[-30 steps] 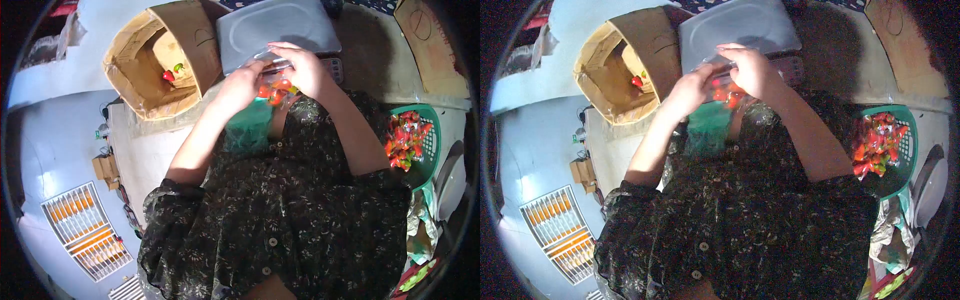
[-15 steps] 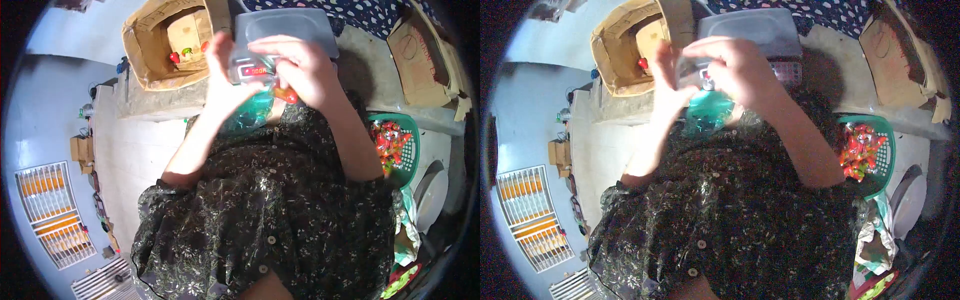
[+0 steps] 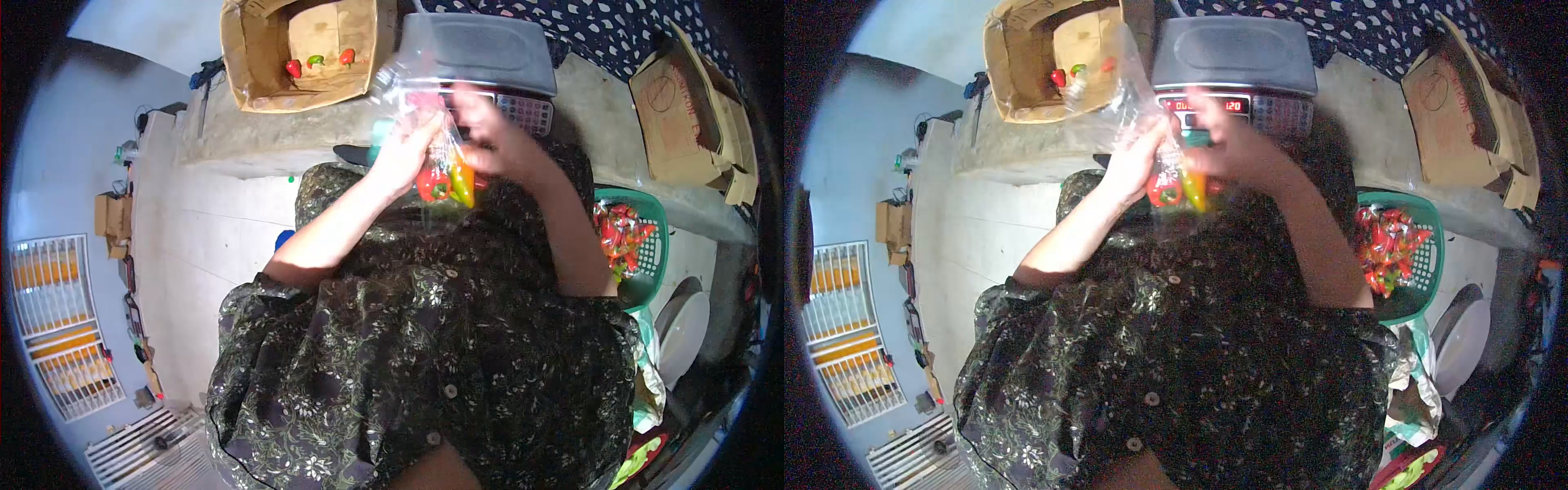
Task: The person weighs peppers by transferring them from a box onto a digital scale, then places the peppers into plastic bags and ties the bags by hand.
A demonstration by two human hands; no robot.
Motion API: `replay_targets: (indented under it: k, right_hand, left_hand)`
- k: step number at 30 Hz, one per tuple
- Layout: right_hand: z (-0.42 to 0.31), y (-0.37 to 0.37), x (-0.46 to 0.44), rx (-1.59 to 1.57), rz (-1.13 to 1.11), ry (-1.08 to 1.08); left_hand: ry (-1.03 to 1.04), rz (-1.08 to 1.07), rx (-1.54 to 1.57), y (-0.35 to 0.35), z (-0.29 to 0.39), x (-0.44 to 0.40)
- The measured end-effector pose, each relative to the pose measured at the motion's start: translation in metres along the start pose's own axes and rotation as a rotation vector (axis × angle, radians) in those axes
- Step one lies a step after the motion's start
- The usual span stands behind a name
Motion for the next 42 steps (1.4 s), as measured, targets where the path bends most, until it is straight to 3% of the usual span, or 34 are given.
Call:
replay_targets:
  k: [1,3,6,9,10,13,15,17,18,21,23,28,31,34,38,41,42]
  right_hand:
    - [0.012,0.006,0.002,0.031,-0.118,0.104]
    - [0.023,0.024,0.011,-0.142,-0.387,0.428]
    - [0.040,0.038,0.016,-0.215,-0.394,0.549]
    - [0.035,0.038,0.010,-0.188,-0.355,0.685]
    - [0.015,0.035,0.008,-0.102,-0.304,0.747]
    - [0.070,0.029,0.010,-0.172,-0.107,0.589]
    - [0.090,0.021,0.020,-0.297,-0.062,0.674]
    - [0.105,0.011,0.028,-0.336,-0.077,0.754]
    - [0.097,0.011,0.024,-0.290,-0.095,0.685]
    - [0.101,0.016,0.022,-0.185,-0.181,0.593]
    - [0.104,0.015,0.021,-0.213,-0.178,0.610]
    - [0.080,0.003,0.020,-0.339,-0.211,0.592]
    - [0.090,0.000,0.023,-0.226,-0.249,0.622]
    - [0.087,-0.003,0.025,-0.107,-0.127,0.501]
    - [0.084,-0.010,0.029,0.135,-0.017,0.394]
    - [0.079,-0.007,0.027,0.347,0.021,0.279]
    - [0.077,-0.006,0.026,0.382,0.020,0.271]
  left_hand:
    - [-0.070,0.012,0.222,0.000,0.000,0.001]
    - [0.076,-0.070,-0.202,-0.005,-0.002,-0.004]
    - [0.242,-0.349,-0.761,0.008,0.010,-0.009]
    - [0.214,-0.181,-0.726,0.010,0.025,-0.012]
    - [0.195,-0.197,-0.435,-0.003,0.006,-0.017]
    - [0.178,-0.149,-0.578,-0.031,-0.008,-0.007]
    - [0.185,-0.278,-0.702,-0.041,-0.018,0.006]
    - [-0.005,-0.335,-0.353,-0.042,-0.040,0.026]
    - [-0.215,-0.344,-0.365,-0.047,-0.048,0.033]
    - [-0.184,-0.452,-0.473,-0.052,-0.051,0.025]
    - [-0.419,-0.348,-0.095,-0.062,-0.059,0.023]
    - [-0.438,-0.138,0.170,-0.064,-0.062,0.015]
    - [-0.434,-0.214,-0.089,-0.062,-0.049,0.009]
    - [-0.381,-0.200,-0.159,-0.050,-0.044,0.010]
    - [-0.320,-0.403,-0.506,-0.052,-0.051,0.007]
    - [-0.326,-0.277,-0.594,-0.039,-0.041,0.008]
    - [-0.222,-0.234,-0.636,-0.035,-0.040,0.008]
Point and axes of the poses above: each hand's wrist, its own x-axis away from the middle knuckle, its own y-axis out of the palm, z = x × y, the point moved 2 cm from there along -x, towards the middle knuckle, and after that the axes turned 8 degrees about y, right-handed, at the moved point
